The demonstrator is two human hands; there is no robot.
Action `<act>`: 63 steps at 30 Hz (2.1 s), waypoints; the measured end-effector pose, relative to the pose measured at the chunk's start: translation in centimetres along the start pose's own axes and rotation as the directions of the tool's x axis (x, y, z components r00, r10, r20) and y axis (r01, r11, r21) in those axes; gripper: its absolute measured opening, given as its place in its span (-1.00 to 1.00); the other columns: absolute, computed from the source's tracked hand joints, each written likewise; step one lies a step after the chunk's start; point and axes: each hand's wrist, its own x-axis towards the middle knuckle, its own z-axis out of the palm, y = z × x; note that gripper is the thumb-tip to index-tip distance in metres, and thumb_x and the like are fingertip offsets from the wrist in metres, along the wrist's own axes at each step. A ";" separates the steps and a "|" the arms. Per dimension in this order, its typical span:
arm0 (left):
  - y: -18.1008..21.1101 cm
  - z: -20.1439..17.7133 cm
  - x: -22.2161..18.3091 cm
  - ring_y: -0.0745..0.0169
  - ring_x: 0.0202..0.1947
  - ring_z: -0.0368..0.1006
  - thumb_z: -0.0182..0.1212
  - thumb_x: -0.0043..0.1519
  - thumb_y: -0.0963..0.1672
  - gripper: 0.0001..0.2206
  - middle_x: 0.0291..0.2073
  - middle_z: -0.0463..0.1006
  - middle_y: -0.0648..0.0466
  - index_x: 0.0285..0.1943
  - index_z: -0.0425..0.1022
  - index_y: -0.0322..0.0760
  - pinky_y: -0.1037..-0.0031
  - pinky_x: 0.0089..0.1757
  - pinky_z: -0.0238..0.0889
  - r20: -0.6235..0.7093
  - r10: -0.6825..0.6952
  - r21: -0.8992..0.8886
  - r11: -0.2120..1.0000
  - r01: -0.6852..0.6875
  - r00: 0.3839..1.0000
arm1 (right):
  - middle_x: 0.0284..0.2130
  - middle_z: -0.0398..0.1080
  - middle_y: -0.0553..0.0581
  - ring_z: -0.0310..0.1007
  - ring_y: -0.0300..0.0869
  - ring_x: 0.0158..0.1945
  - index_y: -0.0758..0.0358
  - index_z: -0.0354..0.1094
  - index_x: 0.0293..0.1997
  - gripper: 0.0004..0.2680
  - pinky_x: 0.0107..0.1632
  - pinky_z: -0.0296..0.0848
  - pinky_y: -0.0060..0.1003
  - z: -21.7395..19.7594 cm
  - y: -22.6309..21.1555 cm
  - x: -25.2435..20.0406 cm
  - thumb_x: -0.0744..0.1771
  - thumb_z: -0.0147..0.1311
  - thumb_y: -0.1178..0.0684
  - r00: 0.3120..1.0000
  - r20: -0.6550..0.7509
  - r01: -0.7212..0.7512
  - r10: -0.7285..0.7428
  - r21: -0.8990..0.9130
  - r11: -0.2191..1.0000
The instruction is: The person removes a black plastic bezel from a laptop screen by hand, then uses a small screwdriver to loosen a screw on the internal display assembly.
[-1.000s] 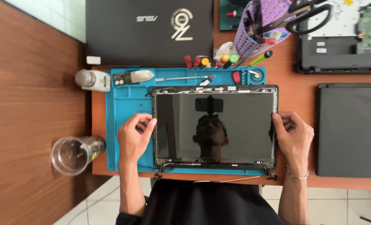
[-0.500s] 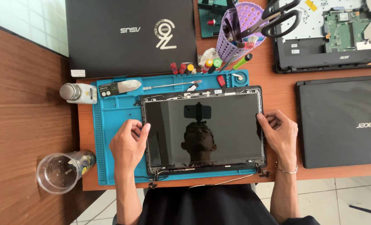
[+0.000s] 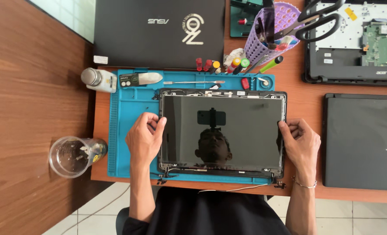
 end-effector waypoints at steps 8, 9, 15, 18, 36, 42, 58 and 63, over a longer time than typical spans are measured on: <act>0.3 -0.3 0.1 0.27 -0.55 0.43 0.33 0.24 -0.02 -0.76 -0.48 0.54 0.16 -0.26 0.51 -0.25 0.36 -0.41 0.27 0.017 -0.016 0.005 1.000 0.016 1.000 | -0.50 0.46 0.06 0.33 -0.35 -0.49 0.41 0.47 -0.19 -0.81 -0.37 0.33 -0.44 0.0 0.0 0.0 0.36 0.27 0.03 0.998 -0.002 0.057 -0.057 0.009 0.998; 0.4 -0.4 0.1 0.28 -0.54 0.43 0.33 0.24 -0.01 -0.76 -0.48 0.55 0.16 -0.26 0.51 -0.24 0.37 -0.41 0.27 0.023 -0.021 -0.003 1.000 0.021 1.000 | -0.50 0.46 0.06 0.33 -0.35 -0.49 0.41 0.47 -0.19 -0.82 -0.36 0.33 -0.44 0.0 -0.1 0.0 0.35 0.27 0.04 0.998 0.002 0.058 -0.058 0.009 0.998; 0.6 -0.4 0.2 0.29 -0.54 0.44 0.36 0.21 -0.02 -0.76 -0.48 0.56 0.15 -0.27 0.53 -0.26 0.39 -0.40 0.28 0.024 -0.050 -0.037 0.998 0.051 0.998 | -0.50 0.46 0.08 0.34 -0.33 -0.48 0.42 0.46 -0.20 -0.83 -0.35 0.35 -0.43 -0.5 -0.7 -0.1 0.35 0.25 0.07 0.999 0.018 0.035 -0.035 0.025 0.999; 0.6 -0.4 0.1 0.29 -0.53 0.44 0.38 0.21 -0.03 -0.77 -0.48 0.56 0.14 -0.27 0.54 -0.27 0.40 -0.40 0.28 0.028 -0.075 -0.043 0.996 0.076 0.997 | -0.50 0.46 0.08 0.34 -0.34 -0.47 0.42 0.46 -0.20 -0.83 -0.34 0.36 -0.43 -0.5 -0.6 -0.2 0.35 0.25 0.07 0.999 0.024 0.038 -0.039 0.044 0.998; -0.1 -0.9 0.2 0.32 -0.50 0.45 0.45 0.10 -0.05 -0.69 -0.43 0.56 0.12 -0.14 0.52 -0.31 0.44 -0.40 0.35 0.115 -0.038 -0.135 0.989 0.053 0.993 | -0.49 0.47 0.10 0.38 -0.32 -0.43 0.43 0.44 -0.22 -0.81 -0.30 0.41 -0.40 -0.9 0.2 0.1 0.33 0.30 0.05 0.994 0.079 0.070 -0.071 0.016 0.997; -0.3 -0.3 0.2 0.31 -0.48 0.47 0.44 0.17 -0.05 -0.75 -0.43 0.58 0.14 -0.17 0.53 -0.28 0.43 -0.38 0.32 0.072 -0.057 -0.088 0.994 0.063 0.996 | -0.49 0.47 0.10 0.37 -0.31 -0.45 0.42 0.46 -0.20 -0.83 -0.31 0.38 -0.39 -0.5 0.2 -0.1 0.38 0.26 0.06 0.998 0.038 0.043 -0.042 -0.015 0.999; -1.3 -1.1 -0.9 0.32 -0.41 0.44 0.42 0.14 -0.17 -0.71 -0.33 0.52 0.11 0.00 0.50 -0.31 0.47 -0.33 0.39 0.128 0.060 -0.241 0.970 -0.028 0.990 | -0.40 0.50 0.13 0.43 -0.27 -0.41 0.44 0.43 -0.14 -0.83 -0.24 0.43 -0.37 -0.3 1.0 -0.9 0.40 0.24 0.07 0.991 0.027 0.132 -0.131 -0.043 0.990; -1.4 -0.8 -1.0 0.25 -0.37 0.43 0.44 0.15 -0.16 -0.66 -0.30 0.50 0.08 0.06 0.45 -0.31 0.41 -0.29 0.38 0.115 0.114 -0.153 0.984 -0.095 0.987 | -0.39 0.51 0.14 0.45 -0.24 -0.40 0.43 0.43 -0.14 -0.83 -0.24 0.44 -0.34 -0.2 1.0 -1.0 0.41 0.24 0.07 0.991 0.016 0.136 -0.136 -0.052 0.989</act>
